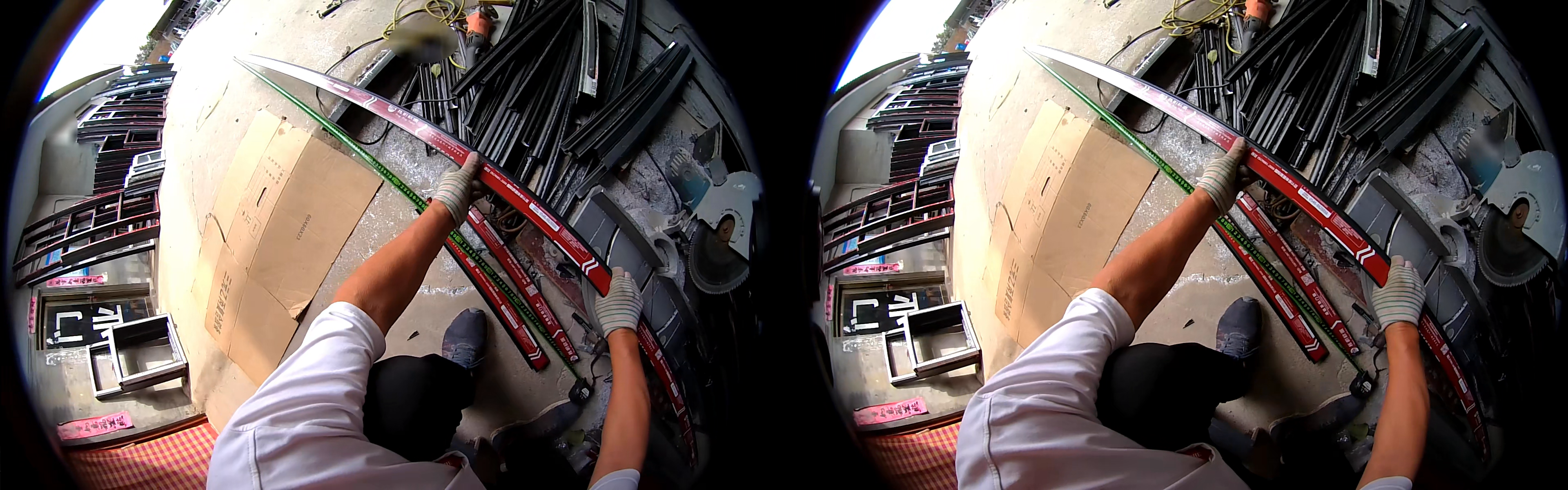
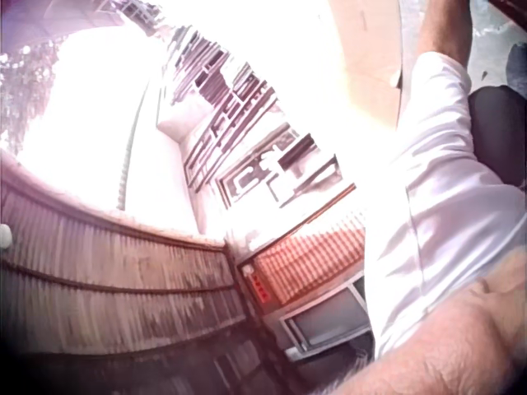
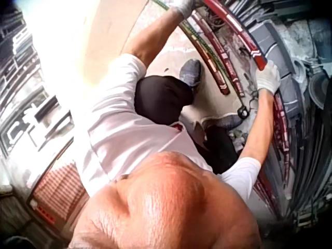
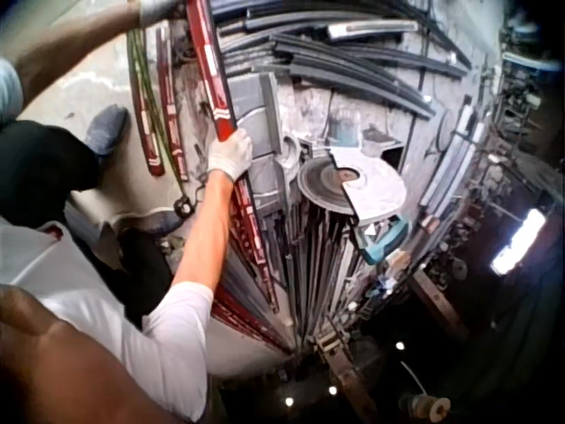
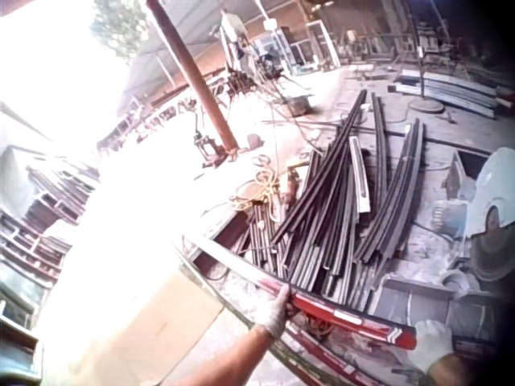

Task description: The person measures a long metal profile with a tape measure, marks a cut line with a marker, and cuts the profile using a chop saw. The person then picks up the cut piece and walks to another area.

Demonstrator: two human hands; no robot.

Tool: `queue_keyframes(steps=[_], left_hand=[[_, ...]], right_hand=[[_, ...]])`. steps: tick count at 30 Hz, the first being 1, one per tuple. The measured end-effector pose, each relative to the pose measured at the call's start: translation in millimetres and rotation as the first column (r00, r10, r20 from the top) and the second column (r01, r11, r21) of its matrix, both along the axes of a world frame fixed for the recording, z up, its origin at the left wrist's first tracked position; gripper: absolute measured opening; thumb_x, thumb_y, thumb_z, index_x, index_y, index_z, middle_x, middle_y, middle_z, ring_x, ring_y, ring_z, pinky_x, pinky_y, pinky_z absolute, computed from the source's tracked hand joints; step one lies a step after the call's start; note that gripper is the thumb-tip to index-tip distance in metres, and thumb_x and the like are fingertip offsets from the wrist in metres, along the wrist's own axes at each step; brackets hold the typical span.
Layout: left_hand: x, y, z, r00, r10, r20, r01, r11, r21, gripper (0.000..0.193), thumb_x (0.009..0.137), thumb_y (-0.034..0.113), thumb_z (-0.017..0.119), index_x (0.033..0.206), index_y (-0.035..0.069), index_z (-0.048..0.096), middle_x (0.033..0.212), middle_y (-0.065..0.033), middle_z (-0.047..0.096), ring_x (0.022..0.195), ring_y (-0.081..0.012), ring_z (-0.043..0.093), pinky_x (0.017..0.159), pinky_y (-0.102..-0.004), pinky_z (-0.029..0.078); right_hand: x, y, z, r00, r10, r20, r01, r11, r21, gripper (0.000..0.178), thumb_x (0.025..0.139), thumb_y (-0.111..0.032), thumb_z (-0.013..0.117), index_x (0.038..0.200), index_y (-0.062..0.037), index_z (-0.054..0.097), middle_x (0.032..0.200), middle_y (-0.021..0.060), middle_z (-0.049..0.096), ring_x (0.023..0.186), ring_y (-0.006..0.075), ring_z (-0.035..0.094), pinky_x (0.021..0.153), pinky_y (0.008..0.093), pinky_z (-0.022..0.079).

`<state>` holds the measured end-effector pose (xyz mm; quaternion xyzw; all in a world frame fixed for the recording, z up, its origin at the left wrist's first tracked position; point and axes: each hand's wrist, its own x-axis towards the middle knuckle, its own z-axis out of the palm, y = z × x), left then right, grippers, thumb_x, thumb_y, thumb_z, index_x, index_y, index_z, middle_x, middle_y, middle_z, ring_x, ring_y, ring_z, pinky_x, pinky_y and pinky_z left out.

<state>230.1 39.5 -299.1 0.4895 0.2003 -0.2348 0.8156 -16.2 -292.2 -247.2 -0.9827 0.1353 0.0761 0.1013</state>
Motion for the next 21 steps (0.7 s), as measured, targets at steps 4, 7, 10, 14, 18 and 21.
queue_keyframes(steps=[4,7,10,14,18,21], left_hand=[[0.3,-4.9,-9.3,1.000,-0.023,-0.018,0.023,1.000,0.016,0.032,0.100,0.039,0.071,0.097,0.013,0.051,0.069,-0.0013,0.054,0.047,-0.0135,0.044,0.046,-0.0305,0.042],[-3.4,-8.0,-6.3,0.998,-0.057,-0.033,0.057,0.998,0.001,0.032,0.099,0.038,0.072,0.098,0.012,0.052,0.072,-0.0028,0.056,0.047,-0.0149,0.047,0.048,-0.0317,0.045],[-10.0,-16.9,-0.3,0.998,-0.038,-0.045,0.040,0.999,0.033,0.032,0.099,0.037,0.072,0.100,0.011,0.054,0.074,-0.0036,0.058,0.048,-0.0153,0.047,0.049,-0.0319,0.046],[-15.1,-21.0,3.4,0.996,-0.082,-0.028,0.083,0.997,0.011,0.027,0.099,0.039,0.072,0.096,0.014,0.060,0.076,0.0017,0.062,0.056,-0.0123,0.053,0.057,-0.0297,0.048],[-21.3,-22.5,-5.7,0.987,-0.149,-0.055,0.143,0.985,-0.100,0.028,0.098,0.039,0.073,0.098,0.013,0.062,0.081,-0.0018,0.066,0.060,-0.0139,0.058,0.058,-0.0293,0.050],[-38.1,-50.0,11.6,0.968,-0.217,-0.122,0.223,0.974,0.033,0.027,0.098,0.037,0.074,0.102,0.013,0.064,0.080,-0.0020,0.066,0.061,-0.0146,0.058,0.059,-0.0289,0.050]], right_hand=[[7.9,7.5,-5.9,1.000,0.002,-0.006,-0.002,1.000,-0.018,0.038,0.077,-0.016,0.077,0.107,-0.0033,0.058,0.101,0.0221,0.066,0.098,0.0425,0.066,0.090,0.0511,0.053],[16.4,15.7,-5.1,1.000,0.004,0.011,-0.004,1.000,-0.020,0.037,0.078,-0.016,0.077,0.108,-0.0035,0.059,0.101,0.0219,0.066,0.099,0.0420,0.066,0.089,0.0512,0.054],[26.1,23.2,-3.2,1.000,0.005,-0.021,-0.006,1.000,-0.018,0.038,0.079,-0.018,0.079,0.108,-0.0039,0.060,0.103,0.0212,0.067,0.099,0.0417,0.067,0.088,0.0515,0.055],[36.5,30.7,-3.0,1.000,-0.002,0.002,0.002,1.000,0.001,0.039,0.079,-0.020,0.081,0.108,-0.0052,0.060,0.106,0.0221,0.067,0.101,0.0425,0.067,0.089,0.0519,0.055],[48.8,38.0,-4.7,0.999,-0.011,-0.039,0.012,1.000,0.020,0.041,0.079,-0.021,0.081,0.109,-0.0043,0.059,0.108,0.0228,0.067,0.103,0.0430,0.066,0.090,0.0515,0.055],[52.2,33.3,-6.0,0.999,0.014,-0.031,-0.015,1.000,-0.011,0.039,0.080,-0.023,0.080,0.107,-0.0040,0.059,0.106,0.0224,0.067,0.102,0.0418,0.067,0.089,0.0503,0.055]])
